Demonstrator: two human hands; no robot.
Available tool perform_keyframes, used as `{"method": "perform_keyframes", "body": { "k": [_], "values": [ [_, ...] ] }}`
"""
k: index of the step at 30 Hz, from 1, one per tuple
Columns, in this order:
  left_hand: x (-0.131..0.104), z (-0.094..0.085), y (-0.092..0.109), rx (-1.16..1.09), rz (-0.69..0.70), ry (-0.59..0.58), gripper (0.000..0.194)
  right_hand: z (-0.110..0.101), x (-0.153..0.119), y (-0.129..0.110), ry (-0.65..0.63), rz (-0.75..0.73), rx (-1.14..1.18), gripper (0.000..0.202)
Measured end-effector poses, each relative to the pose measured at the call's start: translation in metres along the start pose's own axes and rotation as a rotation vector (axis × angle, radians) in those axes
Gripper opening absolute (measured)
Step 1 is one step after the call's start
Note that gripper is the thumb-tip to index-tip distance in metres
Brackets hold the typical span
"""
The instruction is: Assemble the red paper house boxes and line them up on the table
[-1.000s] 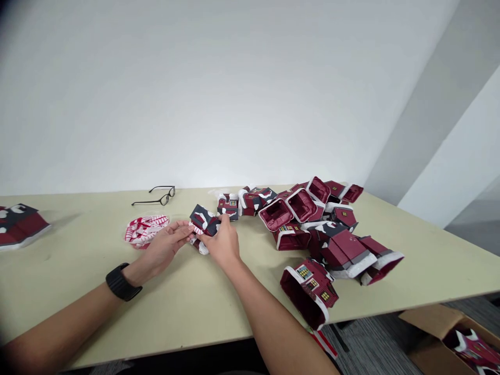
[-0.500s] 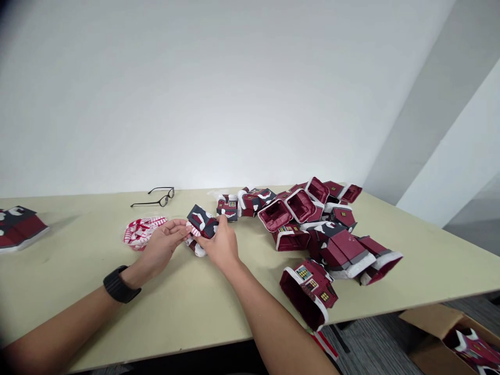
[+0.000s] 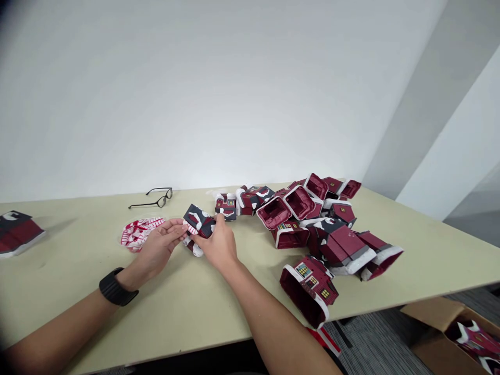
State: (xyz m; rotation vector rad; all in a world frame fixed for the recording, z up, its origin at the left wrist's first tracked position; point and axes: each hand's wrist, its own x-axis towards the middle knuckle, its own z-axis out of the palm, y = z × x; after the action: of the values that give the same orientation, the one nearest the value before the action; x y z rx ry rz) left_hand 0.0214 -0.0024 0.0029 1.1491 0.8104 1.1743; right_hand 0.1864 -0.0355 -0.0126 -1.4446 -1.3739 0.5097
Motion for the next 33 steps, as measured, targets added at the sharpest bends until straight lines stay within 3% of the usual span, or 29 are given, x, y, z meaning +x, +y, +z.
{"method": "perform_keyframes", "body": {
  "k": [7,10,13,26,33],
  "values": [
    [-0.0026,0.0022,0.0036,0.050,-0.010,-0.057,0.042,0.0001,-0.0001,0.0015,0.027,-0.032,0.078,0.051],
    [-0.0046,0.0026,0.0020,0.097,-0.019,-0.108,0.037,-0.0011,-0.0012,-0.0003,0.016,-0.026,0.025,0.049],
    [-0.0056,0.0031,0.0011,0.112,-0.038,-0.086,0.035,-0.0019,-0.0023,-0.0025,-0.002,-0.007,-0.012,0.047],
    [-0.0064,0.0047,0.0070,0.107,-0.059,-0.094,0.040,0.0009,-0.0018,0.0023,0.051,-0.038,0.119,0.048],
    [-0.0051,0.0046,0.0068,0.166,0.010,-0.143,0.044,0.0004,-0.0003,0.0041,0.055,-0.047,0.148,0.051]
  ]
}}
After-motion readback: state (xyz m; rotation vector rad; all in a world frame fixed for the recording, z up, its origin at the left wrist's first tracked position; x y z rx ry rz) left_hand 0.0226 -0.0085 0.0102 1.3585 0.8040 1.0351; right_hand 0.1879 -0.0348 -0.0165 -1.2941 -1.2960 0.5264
